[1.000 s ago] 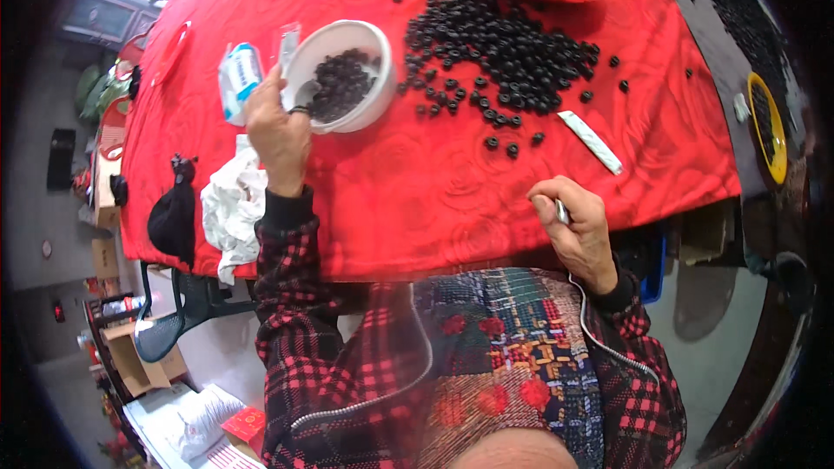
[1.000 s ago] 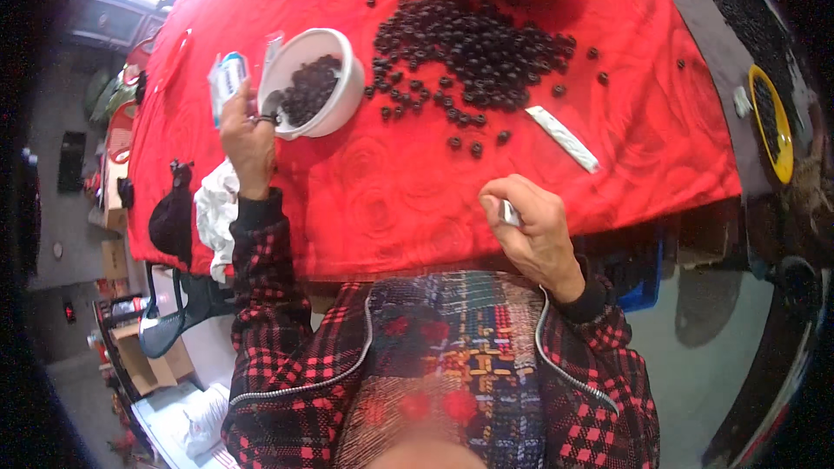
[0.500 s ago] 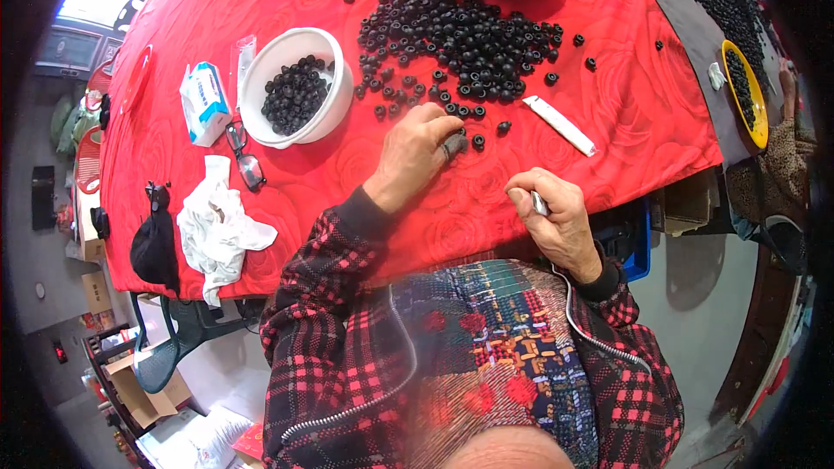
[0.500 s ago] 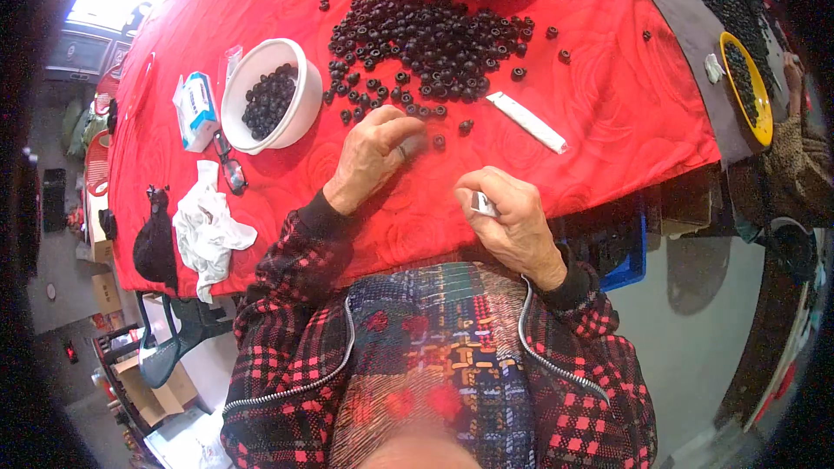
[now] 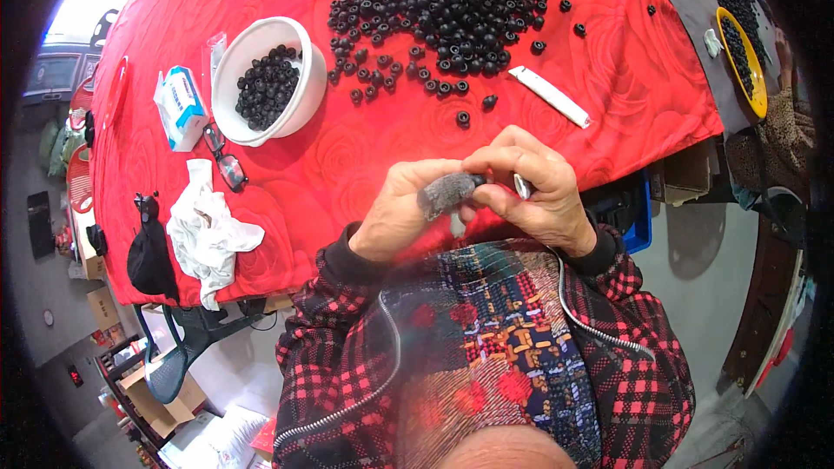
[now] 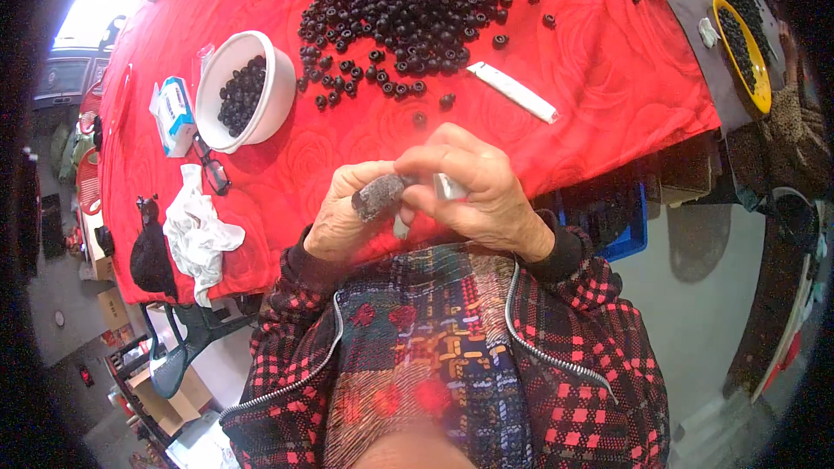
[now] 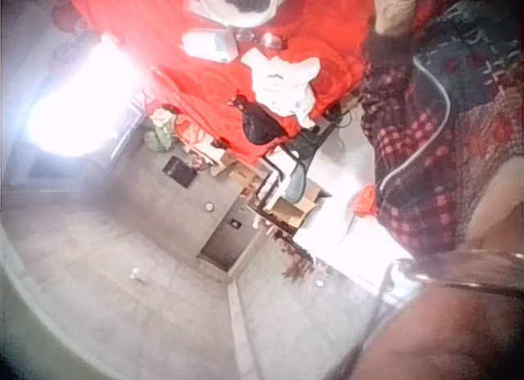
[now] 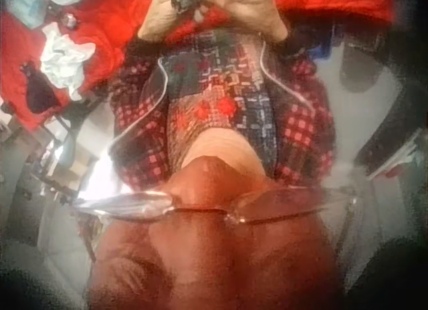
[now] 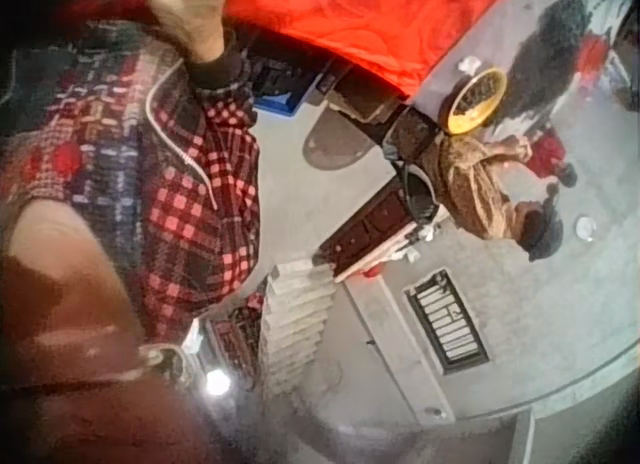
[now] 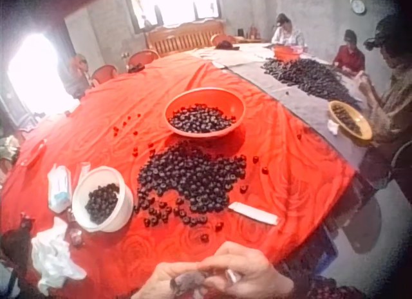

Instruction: The person sits at a table covered with a red cloth and uses a small metal tool to remove pits from black olives. They pick up an olive, insert the tool to extract the pit, and place the pitted olive into a white bowl. The process is repeated continuously for a large pile of olives.

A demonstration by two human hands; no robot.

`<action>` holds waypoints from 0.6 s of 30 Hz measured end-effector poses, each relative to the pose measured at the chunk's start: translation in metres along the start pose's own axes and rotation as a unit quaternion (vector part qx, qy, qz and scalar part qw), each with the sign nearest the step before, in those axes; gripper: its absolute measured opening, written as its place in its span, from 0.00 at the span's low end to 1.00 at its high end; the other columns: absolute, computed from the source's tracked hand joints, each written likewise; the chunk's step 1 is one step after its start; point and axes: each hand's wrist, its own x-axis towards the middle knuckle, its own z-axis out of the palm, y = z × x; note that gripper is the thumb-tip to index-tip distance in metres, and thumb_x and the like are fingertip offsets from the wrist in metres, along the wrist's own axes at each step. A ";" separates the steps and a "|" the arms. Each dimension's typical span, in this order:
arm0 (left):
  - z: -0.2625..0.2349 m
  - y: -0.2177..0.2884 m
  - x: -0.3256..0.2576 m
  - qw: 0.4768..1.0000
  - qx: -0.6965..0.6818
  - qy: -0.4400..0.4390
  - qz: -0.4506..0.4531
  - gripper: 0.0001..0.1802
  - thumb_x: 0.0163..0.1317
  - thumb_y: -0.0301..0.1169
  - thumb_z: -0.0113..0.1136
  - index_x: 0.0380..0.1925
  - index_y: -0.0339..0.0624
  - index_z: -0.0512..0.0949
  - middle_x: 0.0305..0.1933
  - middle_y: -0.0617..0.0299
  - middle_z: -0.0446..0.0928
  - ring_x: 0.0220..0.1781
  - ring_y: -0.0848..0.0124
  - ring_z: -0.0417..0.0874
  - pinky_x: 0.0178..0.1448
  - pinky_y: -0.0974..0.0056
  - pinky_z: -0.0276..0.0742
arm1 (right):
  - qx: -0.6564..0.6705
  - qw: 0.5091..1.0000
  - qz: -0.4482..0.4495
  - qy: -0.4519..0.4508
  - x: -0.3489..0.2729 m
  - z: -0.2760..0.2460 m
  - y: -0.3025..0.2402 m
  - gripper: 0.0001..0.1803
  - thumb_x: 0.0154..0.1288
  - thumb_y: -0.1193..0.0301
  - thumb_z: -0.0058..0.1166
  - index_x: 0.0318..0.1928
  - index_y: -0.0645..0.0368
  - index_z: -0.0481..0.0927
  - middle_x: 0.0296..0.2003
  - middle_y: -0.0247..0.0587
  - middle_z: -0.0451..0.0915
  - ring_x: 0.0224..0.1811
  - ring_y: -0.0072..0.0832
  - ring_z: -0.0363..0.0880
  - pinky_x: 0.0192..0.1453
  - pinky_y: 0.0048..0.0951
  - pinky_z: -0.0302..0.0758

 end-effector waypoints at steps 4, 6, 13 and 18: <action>0.009 -0.003 -0.003 0.994 -0.107 -0.004 -0.022 0.14 0.66 0.31 0.54 0.46 0.32 0.76 0.35 0.59 0.79 0.32 0.75 0.80 0.36 0.71 0.77 | -0.001 0.999 -0.050 -0.002 0.000 0.001 0.002 0.17 0.50 0.79 0.65 0.43 0.59 0.80 0.31 0.39 0.75 0.32 0.30 0.77 0.35 0.28 0.73; 0.007 -0.004 -0.003 0.987 -0.151 -0.003 -0.053 0.12 0.66 0.29 0.53 0.45 0.33 0.76 0.34 0.59 0.79 0.32 0.75 0.80 0.34 0.72 0.76 | -0.026 0.996 -0.085 -0.003 -0.001 0.002 0.003 0.18 0.48 0.79 0.66 0.43 0.60 0.80 0.31 0.40 0.75 0.31 0.31 0.77 0.34 0.28 0.73; 0.013 -0.004 0.000 0.982 -0.150 0.036 -0.112 0.09 0.65 0.26 0.50 0.43 0.34 0.75 0.35 0.62 0.76 0.34 0.77 0.77 0.37 0.74 0.73 | -0.049 0.993 -0.107 0.006 -0.003 0.001 0.006 0.18 0.47 0.78 0.66 0.42 0.62 0.80 0.27 0.42 0.74 0.28 0.33 0.76 0.29 0.30 0.72; 0.006 -0.007 0.005 0.972 -0.208 -0.035 -0.107 0.09 0.65 0.27 0.49 0.41 0.35 0.75 0.34 0.61 0.76 0.33 0.77 0.76 0.37 0.74 0.72 | -0.071 0.992 -0.103 0.000 -0.005 -0.003 0.005 0.14 0.51 0.77 0.65 0.41 0.63 0.81 0.29 0.43 0.77 0.28 0.30 0.77 0.29 0.28 0.74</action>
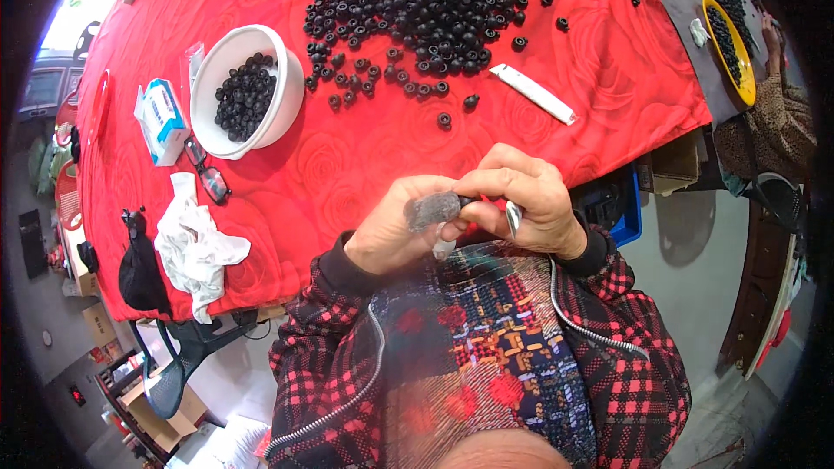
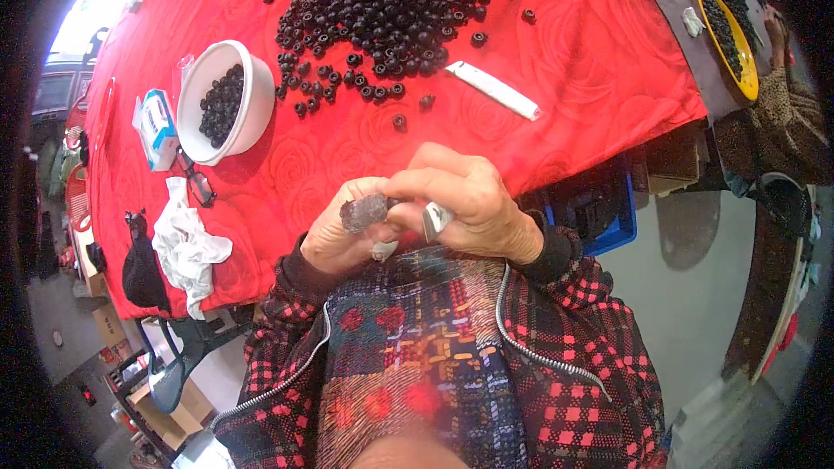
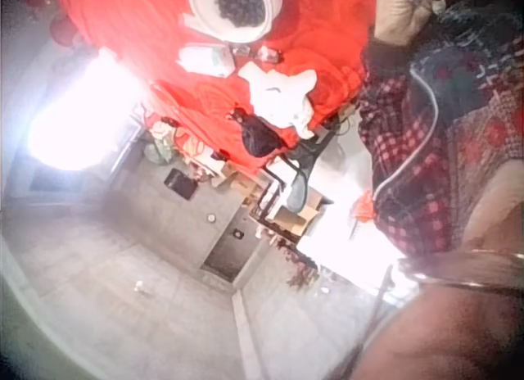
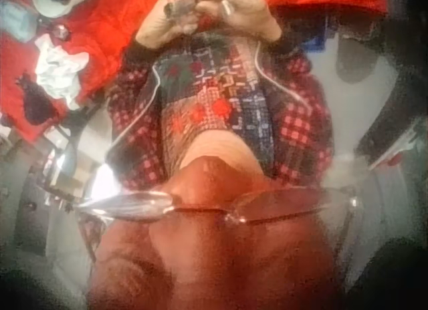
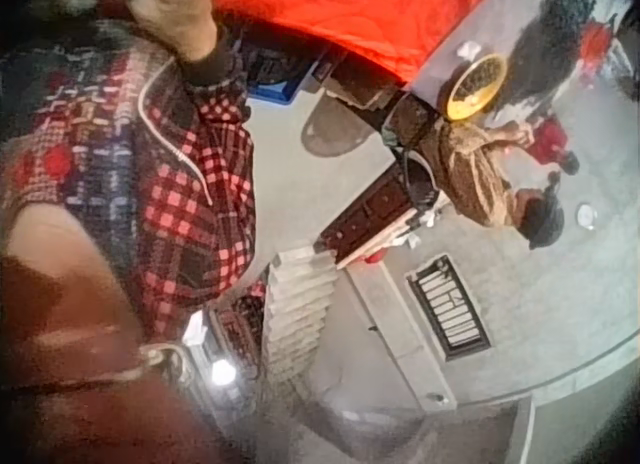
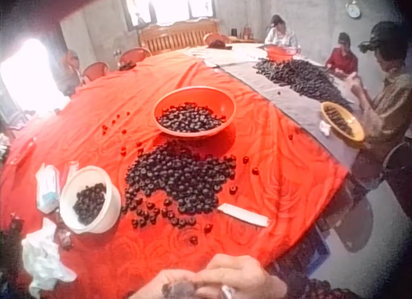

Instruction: The person sits at a table covered with a red cloth and uses a small metal tool to remove pits from black olives. They pick up an olive, insert the tool to extract the pit, and place the pitted olive into a white bowl. The process is repeated continuously for a large pile of olives.

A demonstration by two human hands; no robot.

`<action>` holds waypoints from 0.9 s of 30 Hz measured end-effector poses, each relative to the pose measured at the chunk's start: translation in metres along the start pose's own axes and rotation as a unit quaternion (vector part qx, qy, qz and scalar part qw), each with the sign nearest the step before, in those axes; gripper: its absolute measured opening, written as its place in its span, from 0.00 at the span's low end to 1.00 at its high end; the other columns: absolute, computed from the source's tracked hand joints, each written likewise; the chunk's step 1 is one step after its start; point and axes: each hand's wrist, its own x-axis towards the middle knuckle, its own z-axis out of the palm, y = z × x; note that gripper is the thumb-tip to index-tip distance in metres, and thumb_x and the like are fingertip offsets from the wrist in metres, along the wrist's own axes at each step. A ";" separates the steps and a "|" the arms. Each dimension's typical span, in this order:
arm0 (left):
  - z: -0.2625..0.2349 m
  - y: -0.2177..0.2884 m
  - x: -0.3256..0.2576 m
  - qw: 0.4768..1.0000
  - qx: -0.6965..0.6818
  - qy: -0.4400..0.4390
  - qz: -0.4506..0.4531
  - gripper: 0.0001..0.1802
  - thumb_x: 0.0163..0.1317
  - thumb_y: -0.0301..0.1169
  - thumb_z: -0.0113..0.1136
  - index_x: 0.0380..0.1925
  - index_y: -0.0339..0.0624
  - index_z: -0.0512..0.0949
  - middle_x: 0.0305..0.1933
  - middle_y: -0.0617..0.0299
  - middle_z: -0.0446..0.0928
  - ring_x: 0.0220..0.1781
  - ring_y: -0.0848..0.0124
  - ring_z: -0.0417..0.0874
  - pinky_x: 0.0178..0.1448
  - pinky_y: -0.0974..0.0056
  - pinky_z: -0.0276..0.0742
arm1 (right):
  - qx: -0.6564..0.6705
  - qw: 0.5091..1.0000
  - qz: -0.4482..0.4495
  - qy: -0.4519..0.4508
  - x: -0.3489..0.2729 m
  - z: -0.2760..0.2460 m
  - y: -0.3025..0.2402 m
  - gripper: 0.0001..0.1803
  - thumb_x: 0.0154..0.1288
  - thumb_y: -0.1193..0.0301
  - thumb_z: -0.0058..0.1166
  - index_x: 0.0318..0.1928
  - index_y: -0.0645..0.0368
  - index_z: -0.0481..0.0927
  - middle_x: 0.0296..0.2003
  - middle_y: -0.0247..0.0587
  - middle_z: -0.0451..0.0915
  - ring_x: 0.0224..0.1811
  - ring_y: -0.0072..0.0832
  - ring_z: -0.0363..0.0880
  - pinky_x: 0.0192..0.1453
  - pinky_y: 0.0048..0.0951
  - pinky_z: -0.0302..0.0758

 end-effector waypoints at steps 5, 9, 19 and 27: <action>-0.005 0.006 0.000 0.999 0.039 -0.005 -0.026 0.10 0.66 0.30 0.49 0.40 0.35 0.75 0.33 0.58 0.77 0.32 0.74 0.78 0.36 0.73 0.73 | -0.010 1.000 -0.012 0.008 0.003 0.000 0.000 0.15 0.49 0.78 0.66 0.41 0.64 0.81 0.28 0.43 0.77 0.28 0.30 0.78 0.29 0.28 0.74; -0.006 0.004 0.002 0.999 0.052 -0.012 -0.002 0.10 0.66 0.30 0.49 0.39 0.35 0.75 0.34 0.59 0.77 0.31 0.75 0.78 0.35 0.73 0.73 | -0.020 0.999 -0.020 0.015 0.003 0.001 0.002 0.17 0.49 0.79 0.65 0.42 0.65 0.80 0.28 0.43 0.77 0.27 0.32 0.77 0.28 0.29 0.73; -0.007 0.006 0.002 0.997 0.066 0.031 -0.040 0.08 0.64 0.27 0.53 0.40 0.35 0.75 0.32 0.62 0.77 0.27 0.78 0.77 0.28 0.74 0.73 | -0.013 0.999 -0.042 0.023 0.003 0.003 0.004 0.18 0.48 0.77 0.66 0.42 0.64 0.80 0.26 0.43 0.75 0.24 0.34 0.76 0.26 0.31 0.72; -0.003 0.011 -0.001 0.995 0.073 0.014 -0.061 0.09 0.65 0.28 0.52 0.40 0.34 0.76 0.31 0.62 0.77 0.26 0.76 0.77 0.27 0.75 0.71 | -0.078 0.986 -0.144 0.042 0.007 0.004 0.002 0.15 0.50 0.75 0.65 0.40 0.65 0.81 0.22 0.37 0.73 0.21 0.31 0.73 0.22 0.31 0.67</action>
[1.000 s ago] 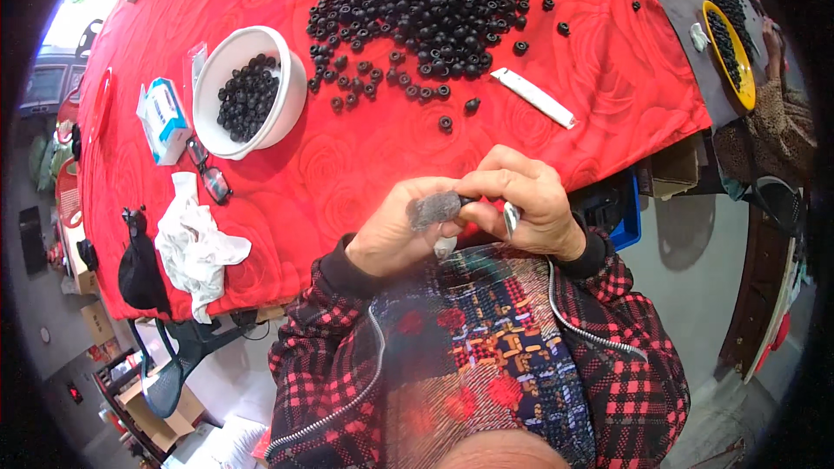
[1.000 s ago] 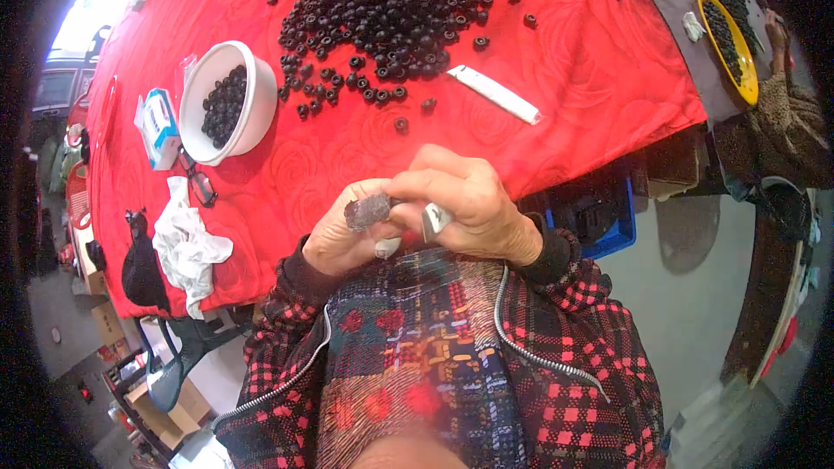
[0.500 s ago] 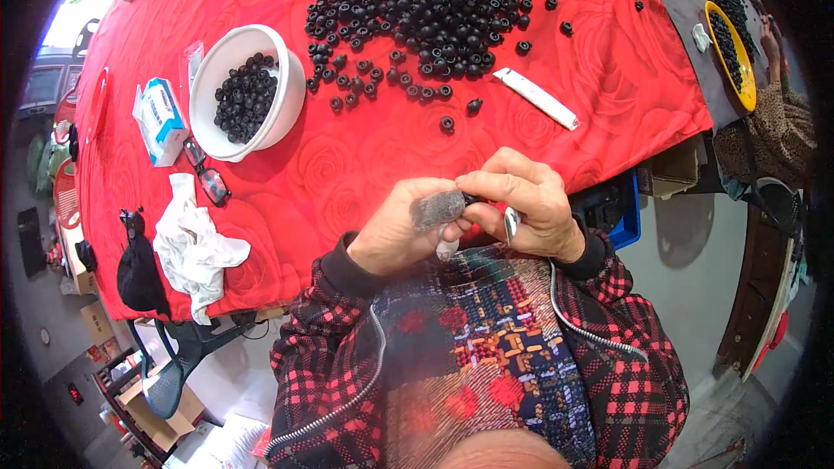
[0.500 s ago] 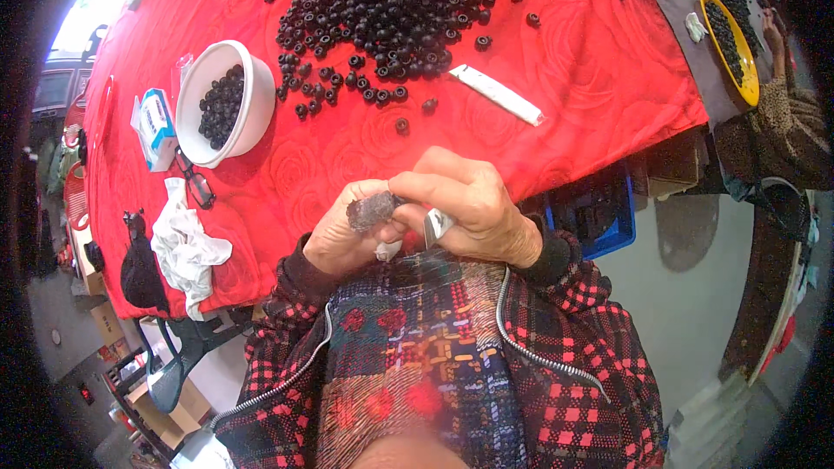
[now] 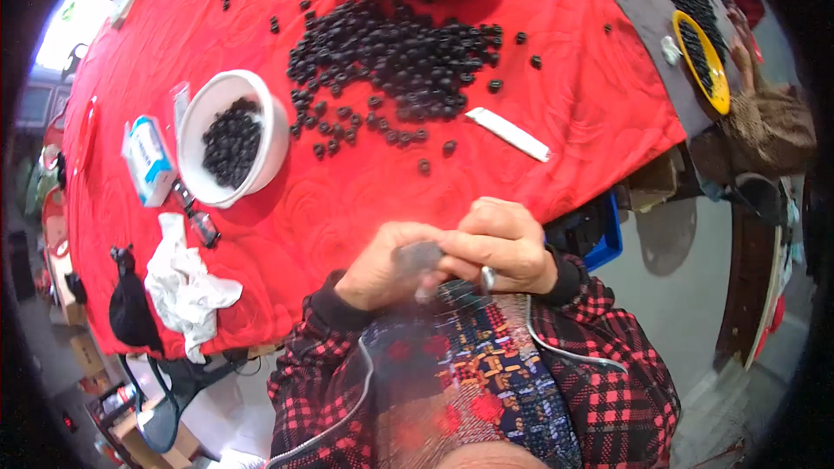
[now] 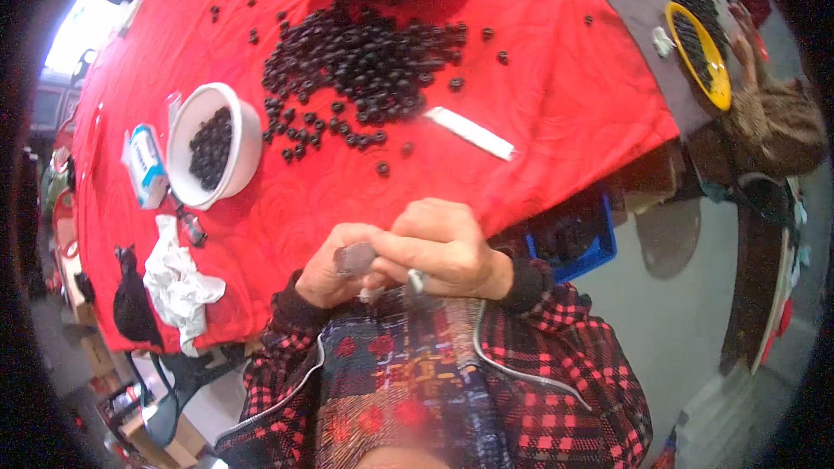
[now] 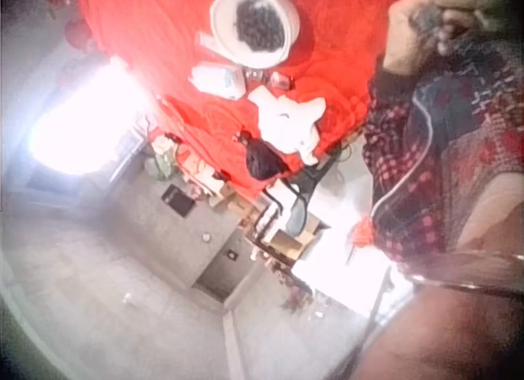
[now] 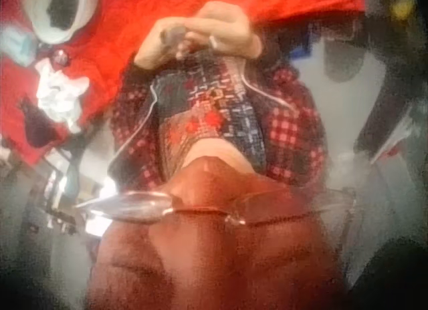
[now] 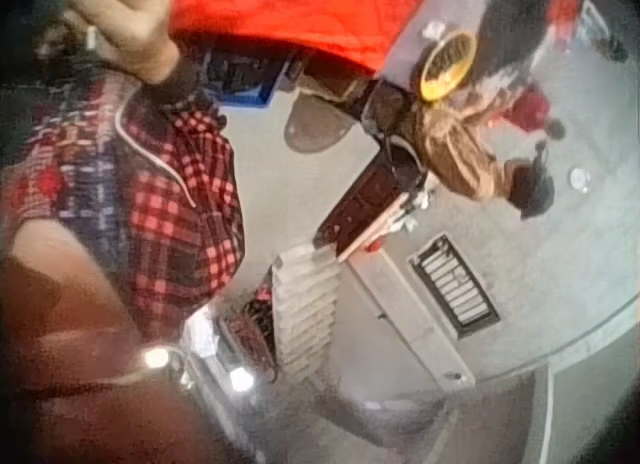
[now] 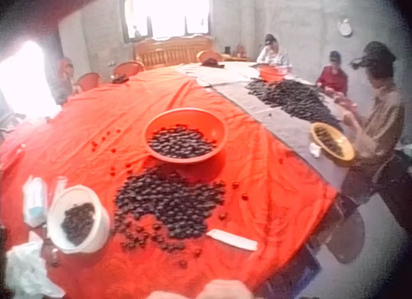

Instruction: The person sits at a table covered with a red cloth and uses a small metal tool to remove pits from black olives. They pick up an olive, insert the tool to extract the pit, and place the pitted olive into a white bowl. The process is repeated continuously for a large pile of olives.

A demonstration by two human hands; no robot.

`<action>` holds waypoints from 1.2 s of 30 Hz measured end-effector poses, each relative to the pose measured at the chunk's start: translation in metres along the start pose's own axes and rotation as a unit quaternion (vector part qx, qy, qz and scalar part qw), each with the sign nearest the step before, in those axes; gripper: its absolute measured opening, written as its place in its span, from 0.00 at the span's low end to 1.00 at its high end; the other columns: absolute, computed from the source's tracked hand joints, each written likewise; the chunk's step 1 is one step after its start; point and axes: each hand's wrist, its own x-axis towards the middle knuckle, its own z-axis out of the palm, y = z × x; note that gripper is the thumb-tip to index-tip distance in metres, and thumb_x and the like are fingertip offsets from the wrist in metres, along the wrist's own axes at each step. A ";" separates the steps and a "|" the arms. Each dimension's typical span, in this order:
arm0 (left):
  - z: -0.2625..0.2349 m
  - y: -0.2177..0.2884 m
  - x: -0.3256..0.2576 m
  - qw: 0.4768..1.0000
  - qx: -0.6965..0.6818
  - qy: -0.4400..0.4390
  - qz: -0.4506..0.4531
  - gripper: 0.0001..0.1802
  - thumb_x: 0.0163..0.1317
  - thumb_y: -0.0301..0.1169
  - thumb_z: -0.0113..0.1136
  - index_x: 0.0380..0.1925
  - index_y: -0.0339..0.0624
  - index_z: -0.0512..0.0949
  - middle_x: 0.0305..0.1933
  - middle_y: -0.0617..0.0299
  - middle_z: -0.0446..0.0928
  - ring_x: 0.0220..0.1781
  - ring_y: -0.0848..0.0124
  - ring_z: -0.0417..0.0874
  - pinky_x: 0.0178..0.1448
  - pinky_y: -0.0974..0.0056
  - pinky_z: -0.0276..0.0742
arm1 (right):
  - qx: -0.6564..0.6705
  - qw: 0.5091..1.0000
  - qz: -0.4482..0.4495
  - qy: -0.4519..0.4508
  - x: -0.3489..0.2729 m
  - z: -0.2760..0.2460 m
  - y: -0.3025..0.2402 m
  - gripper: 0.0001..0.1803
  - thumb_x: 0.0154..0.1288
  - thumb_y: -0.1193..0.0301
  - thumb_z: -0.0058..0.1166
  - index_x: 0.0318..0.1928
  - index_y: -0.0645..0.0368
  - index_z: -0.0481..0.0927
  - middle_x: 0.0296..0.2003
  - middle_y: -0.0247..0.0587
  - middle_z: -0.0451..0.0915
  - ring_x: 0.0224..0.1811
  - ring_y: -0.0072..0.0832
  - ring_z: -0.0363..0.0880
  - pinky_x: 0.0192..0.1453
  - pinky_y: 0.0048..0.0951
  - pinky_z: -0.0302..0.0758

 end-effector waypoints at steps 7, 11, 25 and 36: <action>0.007 -0.008 0.006 0.998 -0.026 0.039 0.036 0.14 0.61 0.35 0.61 0.38 0.35 0.75 0.25 0.66 0.75 0.22 0.79 0.75 0.22 0.75 0.70 | -0.013 0.999 0.009 0.034 -0.002 0.002 -0.001 0.11 0.50 0.73 0.64 0.35 0.63 0.79 0.23 0.35 0.72 0.21 0.31 0.73 0.22 0.32 0.65; -0.013 -0.017 0.008 0.990 -0.108 -0.050 0.074 0.18 0.60 0.31 0.62 0.46 0.27 0.75 0.35 0.55 0.80 0.30 0.75 0.79 0.34 0.70 0.78 | -0.007 0.999 -0.005 0.051 -0.001 0.006 0.002 0.10 0.53 0.73 0.63 0.35 0.63 0.78 0.22 0.36 0.71 0.22 0.32 0.72 0.22 0.32 0.65; -0.011 -0.008 0.002 0.980 0.047 0.048 0.188 0.15 0.65 0.30 0.56 0.48 0.32 0.75 0.36 0.60 0.78 0.33 0.75 0.78 0.35 0.70 0.76 | 0.137 0.909 0.389 -0.051 -0.004 -0.006 -0.005 0.14 0.59 0.72 0.55 0.45 0.62 0.72 0.33 0.39 0.74 0.35 0.25 0.74 0.40 0.26 0.71; -0.003 -0.009 0.001 0.961 0.130 0.087 0.226 0.16 0.65 0.32 0.57 0.48 0.32 0.76 0.36 0.60 0.78 0.30 0.76 0.78 0.34 0.72 0.75 | 0.097 0.933 0.340 -0.069 0.000 -0.010 -0.002 0.06 0.67 0.74 0.46 0.40 0.64 0.75 0.32 0.47 0.76 0.35 0.39 0.77 0.40 0.32 0.72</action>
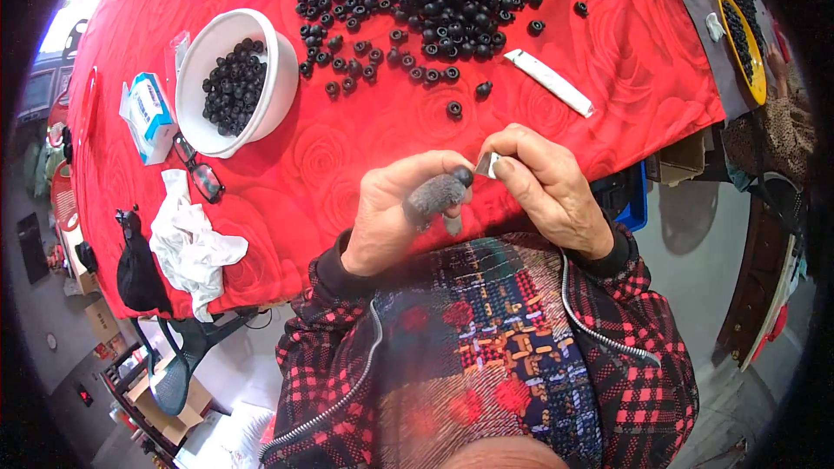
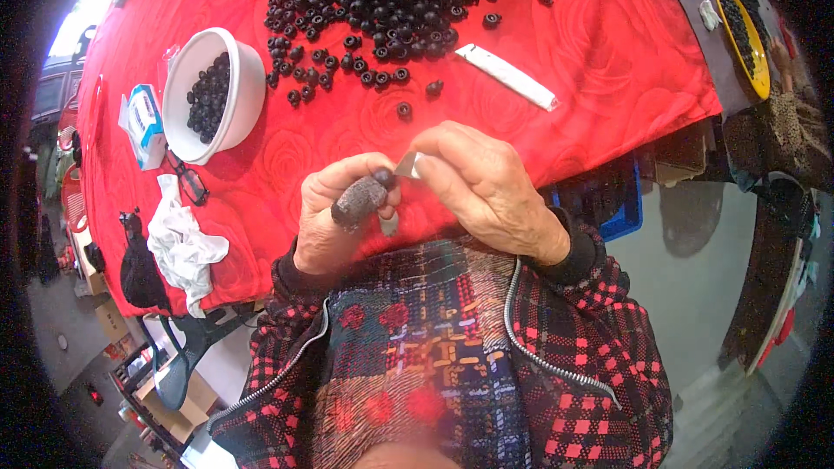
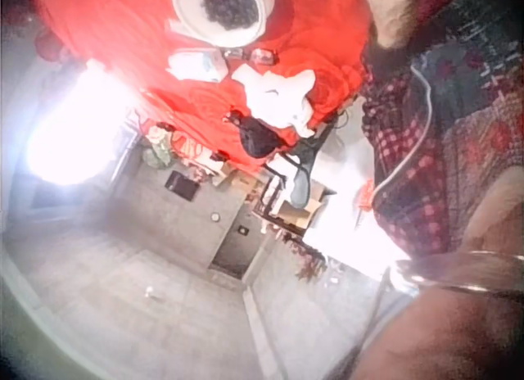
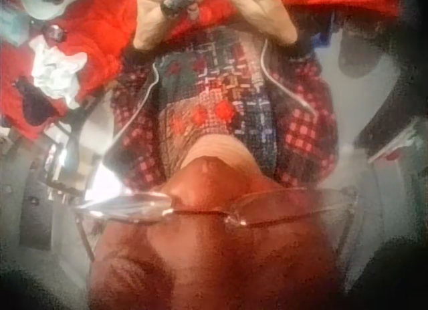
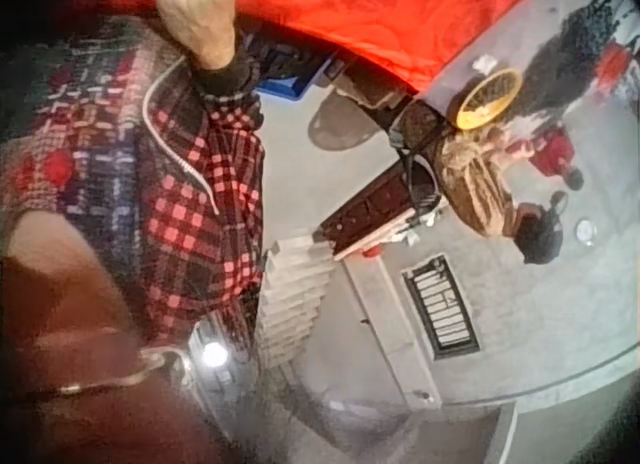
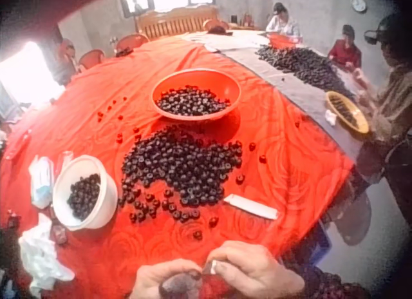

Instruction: The person sits at a table covered with a red cloth and uses a small metal tool to remove pits from black olives. They pick up an olive, insert the tool to extract the pit, and place the pitted olive into a white bowl. The process is repeated continuously for a large pile of olives.

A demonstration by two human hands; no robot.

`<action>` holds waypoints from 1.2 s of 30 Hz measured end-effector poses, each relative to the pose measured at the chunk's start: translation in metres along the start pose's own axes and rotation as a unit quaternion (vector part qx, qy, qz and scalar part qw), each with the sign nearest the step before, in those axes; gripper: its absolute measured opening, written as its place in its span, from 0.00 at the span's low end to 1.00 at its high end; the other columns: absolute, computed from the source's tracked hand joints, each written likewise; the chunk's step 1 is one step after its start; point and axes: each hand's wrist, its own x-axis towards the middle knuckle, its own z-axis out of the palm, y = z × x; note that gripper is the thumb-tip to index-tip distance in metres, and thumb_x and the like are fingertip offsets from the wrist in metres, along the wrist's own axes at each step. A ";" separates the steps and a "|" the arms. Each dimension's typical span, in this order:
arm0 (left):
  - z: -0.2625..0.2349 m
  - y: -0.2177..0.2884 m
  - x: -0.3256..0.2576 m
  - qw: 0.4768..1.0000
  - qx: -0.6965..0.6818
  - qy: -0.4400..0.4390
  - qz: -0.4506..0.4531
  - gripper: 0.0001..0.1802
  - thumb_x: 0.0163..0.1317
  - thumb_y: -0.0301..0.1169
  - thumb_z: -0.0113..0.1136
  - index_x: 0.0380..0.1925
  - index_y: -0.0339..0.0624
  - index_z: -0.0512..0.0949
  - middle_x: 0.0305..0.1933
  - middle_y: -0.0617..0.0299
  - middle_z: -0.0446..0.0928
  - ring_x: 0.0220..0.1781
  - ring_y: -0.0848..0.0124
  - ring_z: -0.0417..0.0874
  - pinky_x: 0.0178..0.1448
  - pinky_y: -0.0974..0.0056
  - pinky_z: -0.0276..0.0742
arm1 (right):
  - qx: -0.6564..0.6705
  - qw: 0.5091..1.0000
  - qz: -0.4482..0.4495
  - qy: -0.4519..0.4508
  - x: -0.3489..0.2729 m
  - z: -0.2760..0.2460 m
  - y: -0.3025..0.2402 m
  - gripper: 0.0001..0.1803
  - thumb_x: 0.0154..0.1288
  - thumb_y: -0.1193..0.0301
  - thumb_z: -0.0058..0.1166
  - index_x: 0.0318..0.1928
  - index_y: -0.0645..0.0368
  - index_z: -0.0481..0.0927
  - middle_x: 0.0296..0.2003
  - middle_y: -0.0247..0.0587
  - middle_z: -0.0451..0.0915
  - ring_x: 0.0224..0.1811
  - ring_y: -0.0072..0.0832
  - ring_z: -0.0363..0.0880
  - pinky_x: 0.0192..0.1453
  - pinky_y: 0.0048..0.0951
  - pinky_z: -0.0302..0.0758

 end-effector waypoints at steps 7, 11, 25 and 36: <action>0.000 -0.001 0.000 1.000 0.026 0.003 0.006 0.14 0.65 0.30 0.57 0.48 0.32 0.76 0.36 0.61 0.78 0.31 0.77 0.79 0.35 0.73 0.75 | -0.029 0.999 -0.009 0.023 0.001 0.003 0.001 0.06 0.66 0.74 0.49 0.39 0.63 0.75 0.31 0.49 0.78 0.33 0.43 0.80 0.36 0.36 0.74; 0.001 -0.001 0.000 1.000 0.028 0.010 0.003 0.14 0.65 0.28 0.56 0.49 0.33 0.76 0.36 0.61 0.79 0.31 0.77 0.79 0.34 0.74 0.74 | -0.031 0.999 -0.018 0.026 0.002 0.005 0.003 0.05 0.65 0.75 0.50 0.39 0.63 0.75 0.31 0.49 0.78 0.33 0.43 0.80 0.35 0.35 0.74; -0.003 -0.001 0.001 0.999 0.022 0.003 -0.025 0.14 0.66 0.28 0.55 0.49 0.33 0.76 0.36 0.62 0.78 0.33 0.78 0.79 0.35 0.74 0.75 | -0.039 0.999 -0.020 0.020 0.002 0.005 0.005 0.05 0.63 0.76 0.52 0.38 0.64 0.75 0.30 0.49 0.77 0.32 0.43 0.80 0.34 0.35 0.74; -0.005 -0.003 0.001 0.999 0.019 0.014 -0.036 0.13 0.66 0.27 0.54 0.49 0.34 0.77 0.37 0.63 0.78 0.34 0.78 0.78 0.35 0.73 0.75 | -0.063 0.997 -0.037 0.021 0.004 0.005 0.007 0.05 0.62 0.75 0.53 0.38 0.64 0.75 0.30 0.48 0.77 0.32 0.43 0.79 0.34 0.36 0.74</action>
